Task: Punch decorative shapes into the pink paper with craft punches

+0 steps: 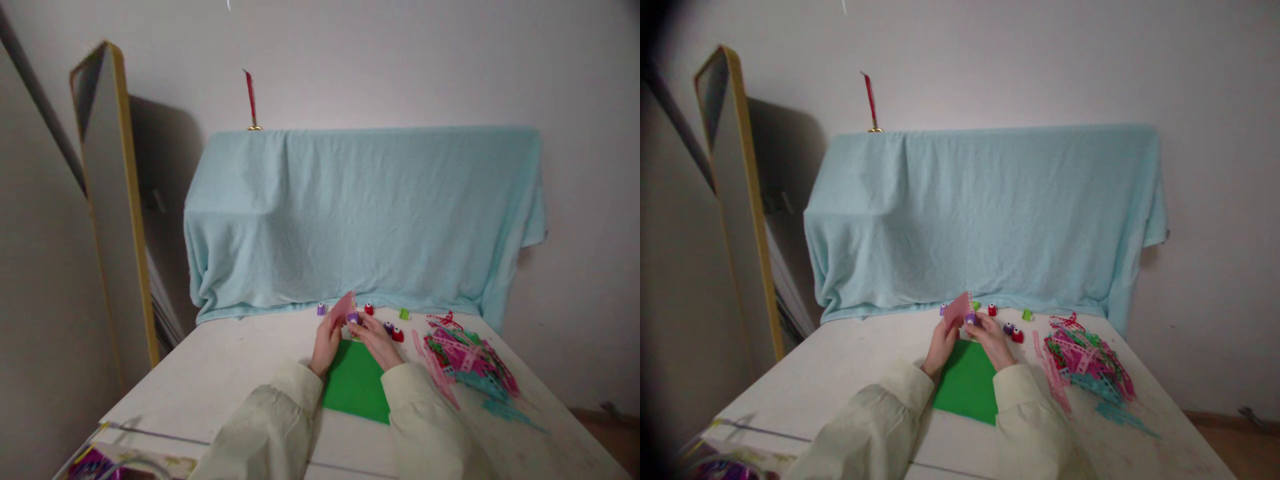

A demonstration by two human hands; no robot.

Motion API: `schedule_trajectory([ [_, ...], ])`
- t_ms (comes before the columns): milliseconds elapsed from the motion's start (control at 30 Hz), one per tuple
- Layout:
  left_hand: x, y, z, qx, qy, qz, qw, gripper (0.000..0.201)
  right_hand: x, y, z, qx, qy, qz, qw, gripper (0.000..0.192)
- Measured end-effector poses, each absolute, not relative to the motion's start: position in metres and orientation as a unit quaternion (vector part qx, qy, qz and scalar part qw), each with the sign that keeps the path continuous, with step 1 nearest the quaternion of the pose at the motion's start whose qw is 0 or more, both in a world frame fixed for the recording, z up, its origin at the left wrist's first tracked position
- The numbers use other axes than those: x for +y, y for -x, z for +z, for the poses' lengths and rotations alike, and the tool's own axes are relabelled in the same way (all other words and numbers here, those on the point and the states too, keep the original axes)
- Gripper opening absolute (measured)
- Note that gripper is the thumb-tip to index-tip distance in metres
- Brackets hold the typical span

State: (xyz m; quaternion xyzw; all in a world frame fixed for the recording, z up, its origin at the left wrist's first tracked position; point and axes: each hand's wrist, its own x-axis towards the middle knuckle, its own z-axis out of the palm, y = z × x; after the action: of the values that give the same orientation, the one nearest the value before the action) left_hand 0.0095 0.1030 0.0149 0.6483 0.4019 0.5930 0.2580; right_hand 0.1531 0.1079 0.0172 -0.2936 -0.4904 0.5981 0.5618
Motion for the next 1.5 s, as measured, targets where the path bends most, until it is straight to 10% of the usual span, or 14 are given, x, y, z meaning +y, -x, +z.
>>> schedule_trajectory([
  [1500,0.114,-0.009,-0.006,0.463,-0.617,0.555,0.311,0.043,0.117,-0.16,0.008,-0.415,0.308,0.61,0.601,0.026],
])
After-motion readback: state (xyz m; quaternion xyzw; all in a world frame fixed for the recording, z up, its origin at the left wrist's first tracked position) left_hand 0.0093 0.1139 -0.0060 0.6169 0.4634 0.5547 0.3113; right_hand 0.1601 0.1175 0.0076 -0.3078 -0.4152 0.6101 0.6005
